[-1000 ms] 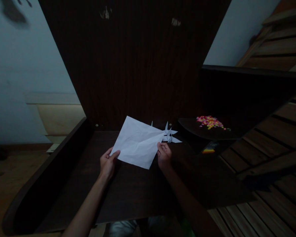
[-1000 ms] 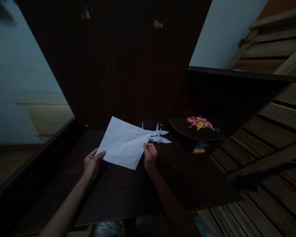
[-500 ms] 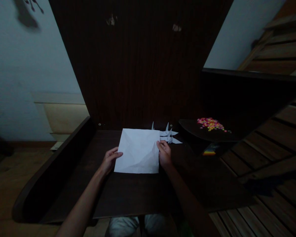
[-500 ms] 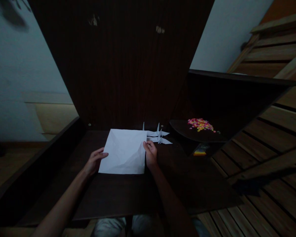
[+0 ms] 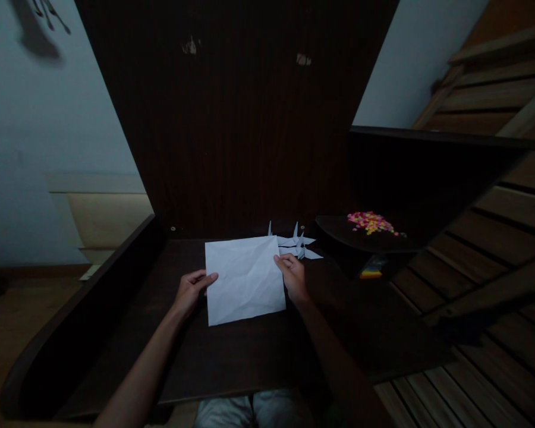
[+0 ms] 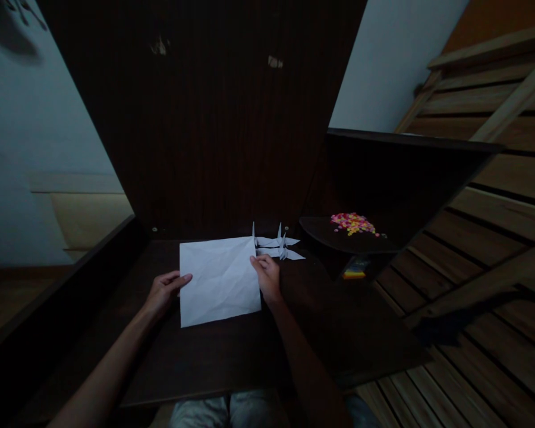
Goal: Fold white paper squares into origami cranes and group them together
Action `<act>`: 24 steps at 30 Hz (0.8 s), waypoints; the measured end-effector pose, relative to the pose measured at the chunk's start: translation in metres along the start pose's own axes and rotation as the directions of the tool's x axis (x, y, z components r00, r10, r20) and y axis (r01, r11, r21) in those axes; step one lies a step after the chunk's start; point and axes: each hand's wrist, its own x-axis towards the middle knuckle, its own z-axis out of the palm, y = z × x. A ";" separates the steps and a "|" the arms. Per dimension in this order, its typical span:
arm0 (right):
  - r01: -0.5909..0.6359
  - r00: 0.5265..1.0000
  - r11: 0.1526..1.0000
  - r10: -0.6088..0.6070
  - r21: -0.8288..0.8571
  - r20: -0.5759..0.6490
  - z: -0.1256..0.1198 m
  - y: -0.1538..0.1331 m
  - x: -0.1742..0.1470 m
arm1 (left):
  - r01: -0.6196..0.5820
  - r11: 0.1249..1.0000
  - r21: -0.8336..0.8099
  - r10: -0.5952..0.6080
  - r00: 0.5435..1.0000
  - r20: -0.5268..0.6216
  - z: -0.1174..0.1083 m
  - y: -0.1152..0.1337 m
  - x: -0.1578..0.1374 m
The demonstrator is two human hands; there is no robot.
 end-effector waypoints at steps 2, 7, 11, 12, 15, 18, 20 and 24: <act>-0.006 1.000 1.000 0.006 -0.002 0.013 -0.001 -0.003 0.000 | -0.029 0.999 0.012 0.030 0.999 -0.018 0.000 0.001 0.000; -0.004 0.991 0.998 0.012 -0.061 0.132 -0.003 -0.011 -0.001 | -0.127 0.991 0.039 0.130 0.984 -0.120 0.000 0.001 0.004; 0.126 0.981 0.978 -0.098 -0.166 0.167 -0.004 -0.013 -0.001 | -0.207 0.975 0.082 0.220 0.953 -0.207 0.000 0.002 0.008; 0.161 0.977 0.971 -0.131 -0.178 0.169 -0.004 -0.013 0.000 | -0.223 0.970 0.097 0.239 0.946 -0.219 0.000 0.003 0.008; 0.315 0.941 0.924 -0.275 -0.216 0.196 -0.004 -0.015 -0.001 | -0.244 0.957 0.158 0.275 0.936 -0.220 -0.003 0.011 0.007; 0.471 0.882 0.829 -0.441 -0.301 0.167 -0.004 -0.018 -0.002 | -0.237 0.941 0.240 0.282 0.944 -0.172 -0.009 0.023 0.009; 0.498 0.866 0.793 -0.478 -0.351 0.148 -0.004 -0.019 -0.003 | -0.236 0.939 0.250 0.277 0.950 -0.141 -0.015 0.029 0.012; 0.469 0.883 0.816 -0.420 -0.339 0.209 -0.004 -0.021 -0.008 | -0.190 0.953 0.237 0.183 0.982 0.051 -0.028 0.036 0.021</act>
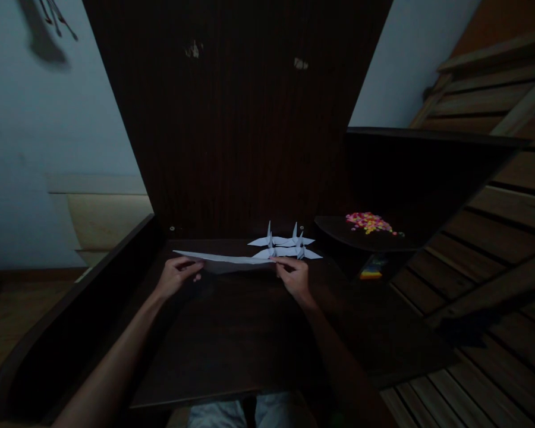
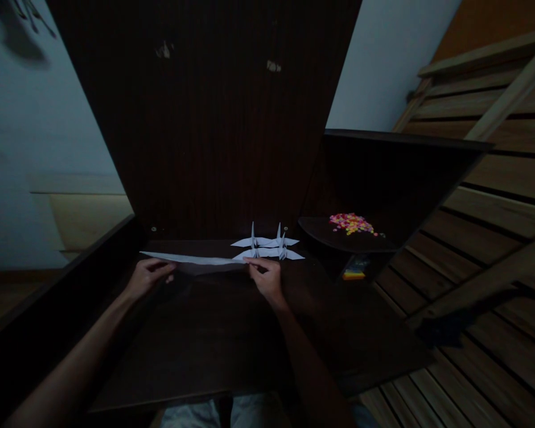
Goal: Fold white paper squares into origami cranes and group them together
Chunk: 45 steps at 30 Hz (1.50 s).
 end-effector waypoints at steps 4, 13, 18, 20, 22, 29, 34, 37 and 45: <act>-0.023 0.996 0.997 0.017 0.070 0.086 -0.002 -0.009 -0.006 | -0.057 0.978 -0.200 0.067 0.997 0.044 -0.009 -0.001 0.005; -0.064 0.991 0.996 0.056 0.062 0.120 0.016 -0.019 -0.017 | 0.075 0.949 -0.305 -0.083 0.996 -0.013 -0.008 -0.004 0.005; -0.267 0.962 0.948 0.272 0.176 -0.006 0.035 -0.010 -0.023 | 0.249 0.815 -0.523 -0.238 0.967 0.089 -0.009 -0.003 0.004; -0.306 0.941 0.916 0.333 0.261 -0.065 0.037 -0.007 -0.022 | 0.238 0.737 -0.633 -0.222 0.969 0.106 -0.008 -0.003 0.001; -0.307 0.918 0.886 0.372 0.347 -0.137 0.037 -0.005 -0.020 | 0.203 0.694 -0.690 -0.188 0.977 0.098 -0.006 -0.004 -0.002; -0.367 0.864 0.749 0.494 0.552 -0.096 0.043 0.000 -0.020 | 0.169 0.771 -0.614 -0.181 0.983 0.043 0.023 -0.010 -0.011; -0.485 0.835 0.644 0.541 0.591 0.096 0.047 -0.007 -0.023 | 0.123 0.874 -0.469 -0.170 0.984 -0.058 0.042 -0.005 -0.018; -0.522 0.815 0.620 0.565 0.586 0.129 0.048 -0.009 -0.023 | 0.146 0.890 -0.433 -0.193 0.979 -0.065 0.042 -0.004 -0.020; -0.489 0.862 0.757 0.494 0.434 0.112 0.045 -0.007 -0.025 | 0.099 0.953 -0.285 -0.130 0.987 -0.090 0.035 -0.019 -0.022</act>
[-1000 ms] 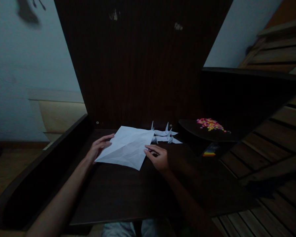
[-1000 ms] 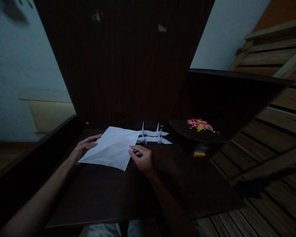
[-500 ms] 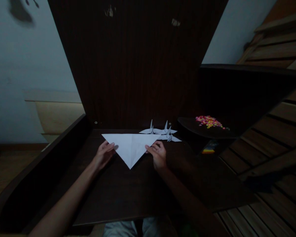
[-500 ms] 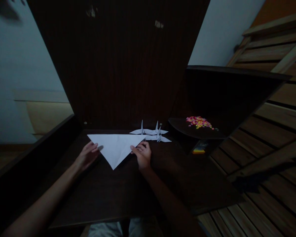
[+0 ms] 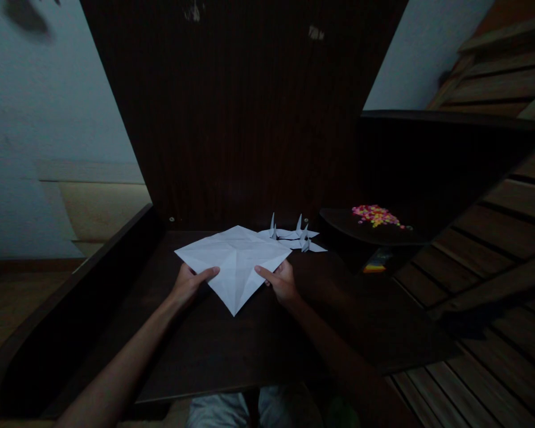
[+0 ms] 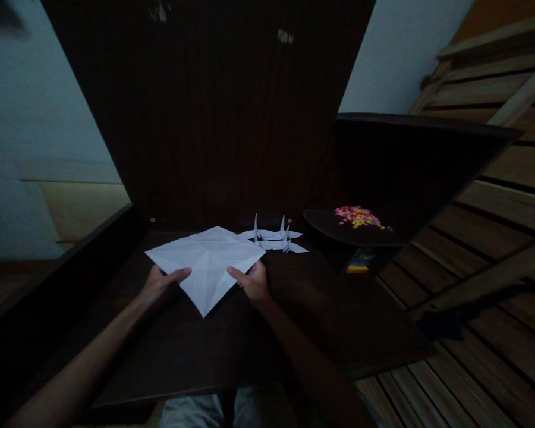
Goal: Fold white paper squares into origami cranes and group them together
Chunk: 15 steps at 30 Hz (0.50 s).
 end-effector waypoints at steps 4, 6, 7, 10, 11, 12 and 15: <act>0.058 0.998 0.994 -0.058 -0.088 0.003 -0.005 -0.002 0.001 | -0.053 0.993 0.107 0.052 0.999 0.012 0.000 0.001 -0.003; 0.076 0.997 0.990 -0.076 -0.115 0.006 -0.008 -0.002 0.003 | -0.074 0.987 0.145 0.070 0.997 0.032 0.002 0.003 -0.005; 0.081 0.997 0.989 -0.081 -0.122 0.007 -0.010 -0.002 0.004 | -0.084 0.985 0.151 0.079 0.996 0.035 0.003 0.004 -0.006; 0.079 0.997 0.989 -0.079 -0.124 0.003 -0.013 -0.002 0.006 | -0.095 0.979 0.179 0.085 0.994 0.063 0.006 0.006 -0.009; 0.067 0.998 0.990 -0.068 -0.121 0.003 -0.013 -0.002 0.006 | -0.094 0.977 0.192 0.081 0.994 0.072 0.006 0.007 -0.010; 0.049 0.999 0.992 -0.048 -0.115 0.011 -0.014 -0.002 0.006 | -0.090 0.975 0.204 0.076 0.994 0.078 0.007 0.007 -0.010; -0.045 0.998 0.997 0.047 -0.059 0.041 -0.014 0.000 0.006 | -0.064 0.974 0.215 0.046 0.995 0.091 0.008 0.007 -0.011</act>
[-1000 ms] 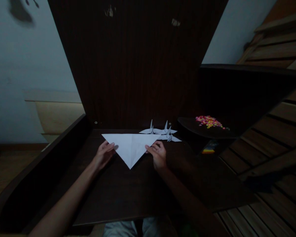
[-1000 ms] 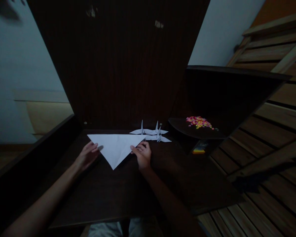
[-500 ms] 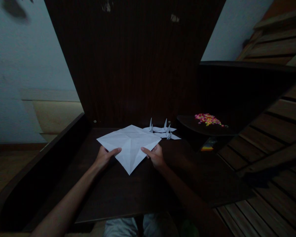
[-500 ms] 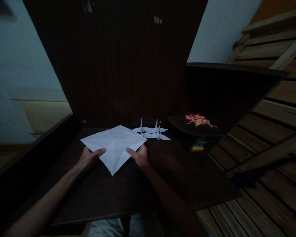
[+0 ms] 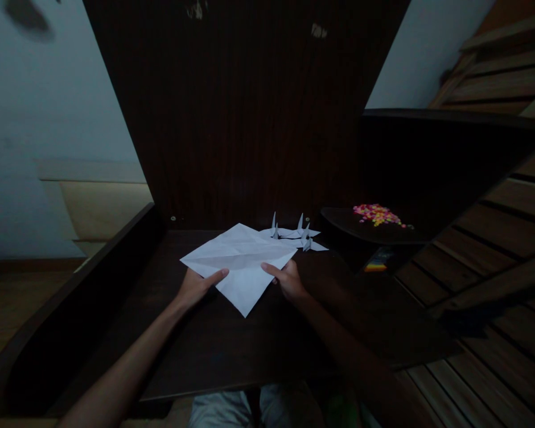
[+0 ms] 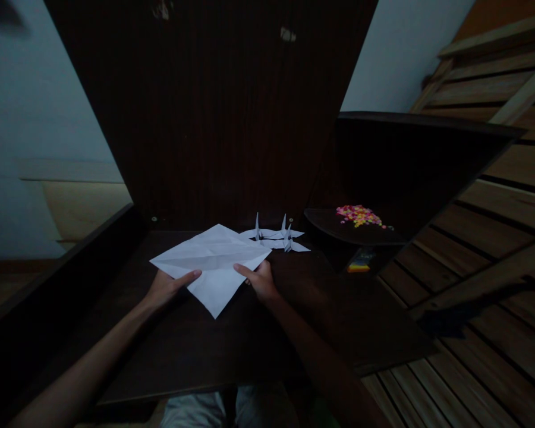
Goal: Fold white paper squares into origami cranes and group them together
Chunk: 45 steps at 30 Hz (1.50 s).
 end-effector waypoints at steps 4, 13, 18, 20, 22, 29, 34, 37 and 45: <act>-0.089 0.993 0.989 0.098 0.121 -0.070 -0.002 0.002 -0.001 | 0.088 0.996 -0.021 -0.087 0.995 0.039 0.000 -0.003 -0.001; -0.061 0.968 0.959 0.125 0.276 -0.218 -0.004 0.009 -0.007 | 0.170 0.985 0.012 -0.170 0.973 0.154 0.004 -0.002 -0.005; -0.065 0.964 0.969 0.122 0.238 -0.235 -0.006 0.016 -0.004 | 0.160 0.985 0.067 -0.168 0.976 0.140 0.003 -0.001 -0.006; -0.054 0.960 0.980 0.103 0.192 -0.259 -0.007 0.016 -0.003 | 0.130 0.986 0.102 -0.140 0.984 0.107 0.001 -0.003 -0.005; -0.045 0.953 0.988 0.087 0.146 -0.291 -0.007 0.014 -0.002 | 0.096 0.986 0.135 -0.108 0.990 0.088 0.000 -0.005 -0.003; -0.079 0.986 0.992 0.063 -0.097 -0.151 -0.016 0.013 -0.003 | 0.053 0.973 0.225 -0.078 0.992 0.104 -0.001 -0.015 0.002; -0.115 0.993 0.965 0.107 -0.234 -0.045 -0.019 0.016 -0.005 | 0.057 0.975 0.216 -0.070 0.996 0.057 0.001 -0.018 0.003; -0.077 0.996 0.974 0.064 -0.213 -0.069 -0.017 0.016 -0.006 | 0.046 0.979 0.199 -0.050 0.999 0.016 0.000 -0.017 0.004; -0.051 0.993 0.987 0.034 -0.153 -0.115 -0.014 0.015 -0.007 | 0.098 0.984 0.150 -0.084 0.992 -0.095 -0.002 -0.019 0.008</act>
